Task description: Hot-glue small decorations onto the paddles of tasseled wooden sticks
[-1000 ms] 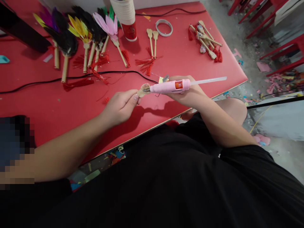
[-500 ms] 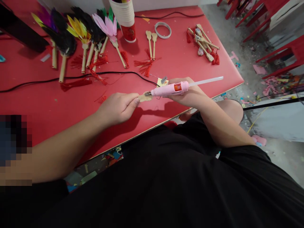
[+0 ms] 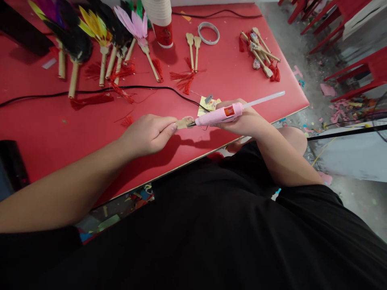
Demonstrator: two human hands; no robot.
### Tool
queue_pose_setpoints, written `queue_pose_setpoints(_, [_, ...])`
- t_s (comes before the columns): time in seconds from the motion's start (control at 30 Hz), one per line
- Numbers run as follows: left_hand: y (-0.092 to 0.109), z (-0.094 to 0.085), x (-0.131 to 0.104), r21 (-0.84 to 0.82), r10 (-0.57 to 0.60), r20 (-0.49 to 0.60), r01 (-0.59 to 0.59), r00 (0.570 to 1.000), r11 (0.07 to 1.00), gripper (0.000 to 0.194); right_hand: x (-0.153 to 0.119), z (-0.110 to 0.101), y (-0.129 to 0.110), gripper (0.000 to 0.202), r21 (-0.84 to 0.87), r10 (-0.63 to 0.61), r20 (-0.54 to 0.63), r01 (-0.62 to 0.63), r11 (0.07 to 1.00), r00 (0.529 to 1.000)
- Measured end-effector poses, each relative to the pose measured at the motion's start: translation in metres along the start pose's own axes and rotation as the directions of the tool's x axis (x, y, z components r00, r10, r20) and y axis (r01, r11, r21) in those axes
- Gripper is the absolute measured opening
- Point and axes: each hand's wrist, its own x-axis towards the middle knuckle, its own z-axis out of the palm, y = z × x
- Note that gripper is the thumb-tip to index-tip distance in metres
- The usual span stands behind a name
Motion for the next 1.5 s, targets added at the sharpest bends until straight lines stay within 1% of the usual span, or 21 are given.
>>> queue_pose_setpoints(0.03, [-0.001,0.0,0.0,0.014,0.021,0.006,-0.021,1.0,1.0,0.039,0.002,-0.002,0.001,0.044,-0.021,-0.014,0.028,0.015,1.0,1.0])
queue_pose_setpoints(0.13, [-0.003,0.001,0.0,0.072,0.084,0.038,-0.086,0.996,0.994,0.039,0.008,-0.009,0.005,0.037,-0.164,-0.011,0.121,0.031,0.986,0.993])
queue_pose_setpoints(0.23, [-0.005,0.001,0.0,0.107,0.134,0.067,-0.141,0.989,0.984,0.037,0.012,-0.016,0.006,0.038,-0.246,0.021,0.195,0.028,0.969,0.98])
queue_pose_setpoints(0.33, [-0.007,0.0,0.0,0.128,0.182,0.108,-0.195,0.977,0.972,0.037,0.017,-0.022,0.002,0.037,-0.235,-0.012,0.284,0.081,0.968,0.959])
queue_pose_setpoints(0.47, [-0.01,0.0,-0.001,0.212,0.272,0.171,-0.305,0.947,0.928,0.044,0.027,-0.025,-0.001,0.034,-0.169,-0.087,0.451,0.181,0.969,0.888])
queue_pose_setpoints(0.53, [-0.011,0.0,-0.001,0.249,0.301,0.197,-0.345,0.933,0.905,0.046,0.033,-0.024,-0.001,0.031,-0.121,-0.12,0.5,0.206,0.971,0.858])
queue_pose_setpoints(0.67, [-0.012,0.001,-0.002,0.239,0.329,0.229,-0.381,0.916,0.893,0.043,0.042,-0.02,0.002,0.03,-0.052,-0.198,0.548,0.269,0.962,0.813])
queue_pose_setpoints(0.8, [-0.011,0.001,-0.003,0.197,0.324,0.225,-0.369,0.919,0.908,0.036,0.048,-0.015,0.004,0.032,-0.055,-0.253,0.554,0.339,0.939,0.793])
queue_pose_setpoints(0.93, [-0.01,0.001,-0.003,0.201,0.311,0.226,-0.357,0.923,0.912,0.034,0.053,-0.013,0.003,0.031,-0.039,-0.283,0.56,0.366,0.93,0.779])
queue_pose_setpoints(1.03, [-0.012,0.003,-0.003,0.168,0.301,0.207,-0.336,0.931,0.927,0.033,0.054,-0.014,0.002,0.041,-0.047,-0.269,0.552,0.351,0.935,0.789])
queue_pose_setpoints(1.1, [-0.014,0.005,-0.002,0.141,0.289,0.19,-0.317,0.938,0.938,0.034,0.052,-0.015,0.001,0.047,-0.09,-0.221,0.537,0.315,0.945,0.814])
queue_pose_setpoints(1.17, [-0.016,0.006,-0.001,0.103,0.27,0.174,-0.29,0.947,0.951,0.035,0.048,-0.016,0.001,0.05,-0.128,-0.172,0.508,0.272,0.954,0.844])
queue_pose_setpoints(1.23, [-0.017,0.006,-0.001,0.086,0.246,0.167,-0.263,0.955,0.961,0.036,0.042,-0.015,0.003,0.048,-0.15,-0.141,0.46,0.233,0.961,0.877])
queue_pose_setpoints(1.3, [-0.016,0.006,-0.001,0.116,0.219,0.166,-0.24,0.962,0.964,0.038,0.035,-0.013,0.007,0.043,-0.157,-0.125,0.409,0.205,0.966,0.904])
queue_pose_setpoints(1.4, [-0.012,0.006,-0.001,0.167,0.185,0.162,-0.212,0.969,0.963,0.039,0.026,-0.007,0.012,0.037,-0.177,-0.073,0.34,0.14,0.974,0.937])
queue_pose_setpoints(1.5, [-0.007,0.005,-0.002,0.181,0.149,0.123,-0.17,0.981,0.969,0.038,0.019,0.001,0.013,0.037,-0.213,-0.004,0.258,0.061,0.975,0.966])
